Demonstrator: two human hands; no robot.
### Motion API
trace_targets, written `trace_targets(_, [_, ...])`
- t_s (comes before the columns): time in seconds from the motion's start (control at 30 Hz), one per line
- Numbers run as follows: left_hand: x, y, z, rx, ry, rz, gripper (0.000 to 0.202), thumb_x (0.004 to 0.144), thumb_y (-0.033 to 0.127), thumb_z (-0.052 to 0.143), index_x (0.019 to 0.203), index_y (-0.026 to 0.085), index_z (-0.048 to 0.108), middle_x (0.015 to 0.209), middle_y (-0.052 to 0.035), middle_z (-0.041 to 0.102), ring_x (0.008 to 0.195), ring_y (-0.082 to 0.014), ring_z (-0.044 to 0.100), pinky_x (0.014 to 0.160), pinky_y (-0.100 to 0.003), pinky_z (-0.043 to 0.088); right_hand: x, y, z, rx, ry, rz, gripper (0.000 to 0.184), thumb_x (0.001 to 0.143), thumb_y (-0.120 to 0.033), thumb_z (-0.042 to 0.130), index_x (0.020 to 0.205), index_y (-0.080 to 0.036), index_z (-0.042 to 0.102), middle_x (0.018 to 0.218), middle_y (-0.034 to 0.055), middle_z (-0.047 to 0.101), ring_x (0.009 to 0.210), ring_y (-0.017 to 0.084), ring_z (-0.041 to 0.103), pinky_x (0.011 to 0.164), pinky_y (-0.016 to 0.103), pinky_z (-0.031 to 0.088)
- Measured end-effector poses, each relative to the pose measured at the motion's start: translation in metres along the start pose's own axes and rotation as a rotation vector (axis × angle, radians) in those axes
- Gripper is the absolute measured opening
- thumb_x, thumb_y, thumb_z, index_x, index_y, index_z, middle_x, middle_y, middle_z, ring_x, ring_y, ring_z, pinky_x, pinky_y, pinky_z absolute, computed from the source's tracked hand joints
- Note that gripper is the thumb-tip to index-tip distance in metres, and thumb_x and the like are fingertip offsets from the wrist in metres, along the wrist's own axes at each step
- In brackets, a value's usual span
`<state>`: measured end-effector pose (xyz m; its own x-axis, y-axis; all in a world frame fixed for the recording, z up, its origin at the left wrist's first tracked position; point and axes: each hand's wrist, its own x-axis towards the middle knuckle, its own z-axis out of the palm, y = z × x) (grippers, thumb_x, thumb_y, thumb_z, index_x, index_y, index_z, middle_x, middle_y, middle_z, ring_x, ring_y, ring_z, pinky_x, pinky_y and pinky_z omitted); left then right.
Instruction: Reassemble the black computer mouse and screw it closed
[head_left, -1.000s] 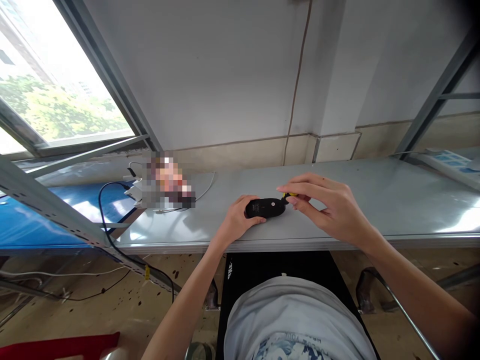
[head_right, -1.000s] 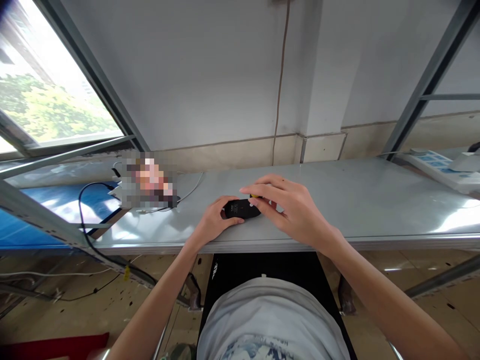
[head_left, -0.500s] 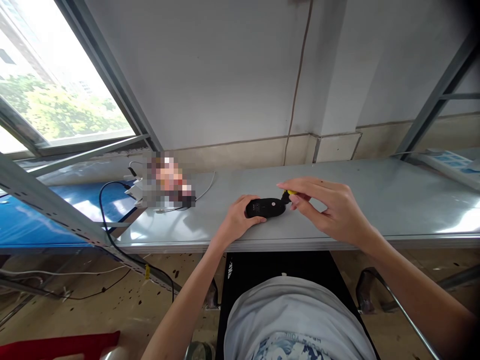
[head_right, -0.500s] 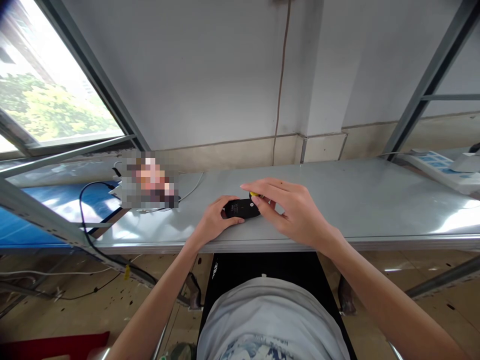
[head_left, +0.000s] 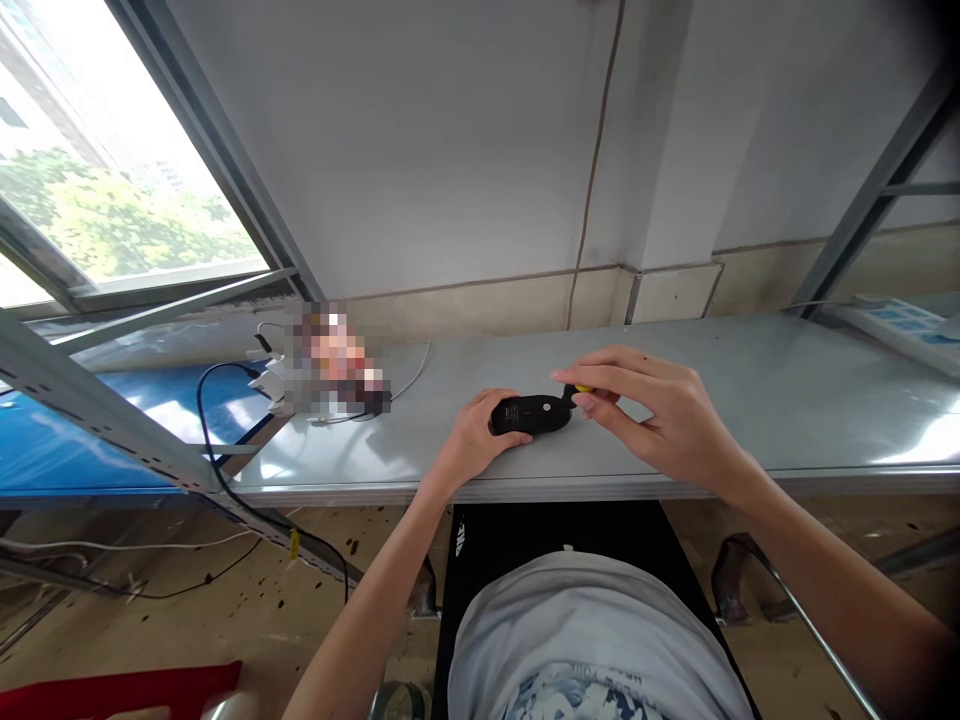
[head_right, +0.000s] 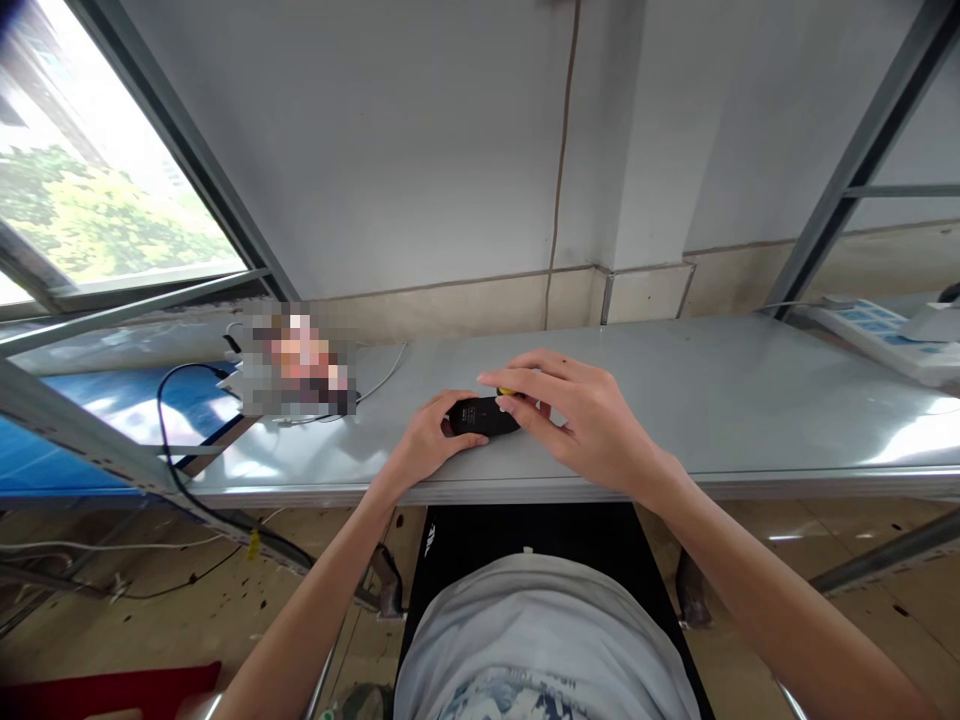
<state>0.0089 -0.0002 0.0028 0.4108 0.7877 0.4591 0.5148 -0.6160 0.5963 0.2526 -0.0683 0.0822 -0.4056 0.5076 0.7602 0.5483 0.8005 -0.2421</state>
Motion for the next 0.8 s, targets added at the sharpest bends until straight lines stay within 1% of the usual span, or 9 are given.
trace_targets(0.13, [0.0000,0.0008,-0.0002,-0.003,0.003,-0.013,0.050,0.079,0.033,0.078,0.124,0.026,0.059,0.117,-0.0037,0.064,0.104,-0.0221,0.060,0.090,-0.034,0.050,-0.0019,-0.0005,0.0005,0.019,0.013,-0.001,0.033,0.096,-0.020,0.056,0.127,-0.028,0.065,0.121,0.0041,0.070,0.078,0.014,0.068,0.079,0.031,0.057])
trace_targets(0.23, [0.0003,0.0004,-0.0001,-0.004,0.001,-0.017,0.050,0.079,0.033,0.079,0.124,0.026,0.059,0.118,-0.0036,0.064,0.105,-0.0220,0.060,0.090,-0.034,0.050,-0.0026,-0.0007,0.0005,0.026,0.011,-0.007,0.037,0.097,-0.017,0.053,0.131,-0.028,0.062,0.127,0.0029,0.069,0.079,0.012,0.069,0.081,0.030,0.057])
trace_targets(0.43, [0.0003,-0.0006,0.0002,-0.005,-0.004,-0.010,0.049,0.079,0.033,0.078,0.123,0.026,0.059,0.117,-0.0038,0.064,0.104,-0.0219,0.060,0.090,-0.034,0.049,-0.0012,-0.0008,0.0009,0.014,0.010,0.003,0.034,0.097,-0.018,0.055,0.128,-0.028,0.064,0.113,0.0017,0.074,0.079,0.013,0.069,0.079,0.029,0.056])
trace_targets(0.57, [0.0000,-0.0006,0.0004,-0.007,-0.002,-0.016,0.049,0.078,0.033,0.078,0.123,0.026,0.060,0.117,-0.0041,0.064,0.103,-0.0223,0.060,0.088,-0.034,0.050,-0.0003,-0.0019,0.0005,0.023,0.006,0.012,0.031,0.097,-0.019,0.057,0.125,-0.027,0.065,0.113,0.0029,0.072,0.074,0.012,0.067,0.076,0.029,0.054])
trace_targets(0.67, [0.0000,-0.0006,0.0005,-0.015,-0.003,-0.015,0.050,0.078,0.032,0.078,0.124,0.027,0.060,0.117,-0.0037,0.064,0.104,-0.0222,0.060,0.089,-0.034,0.050,-0.0002,-0.0019,-0.0001,0.012,0.001,0.004,0.031,0.097,-0.020,0.056,0.125,-0.027,0.065,0.113,0.0038,0.071,0.076,0.013,0.066,0.076,0.029,0.054])
trace_targets(0.8, [0.0003,-0.0008,0.0005,-0.013,-0.004,-0.005,0.050,0.078,0.033,0.078,0.125,0.027,0.060,0.119,-0.0045,0.064,0.107,-0.0233,0.060,0.090,-0.035,0.050,-0.0004,-0.0011,-0.0001,-0.031,-0.014,-0.021,0.030,0.098,-0.020,0.055,0.124,-0.029,0.067,0.113,0.0042,0.069,0.078,0.014,0.066,0.068,0.028,0.052])
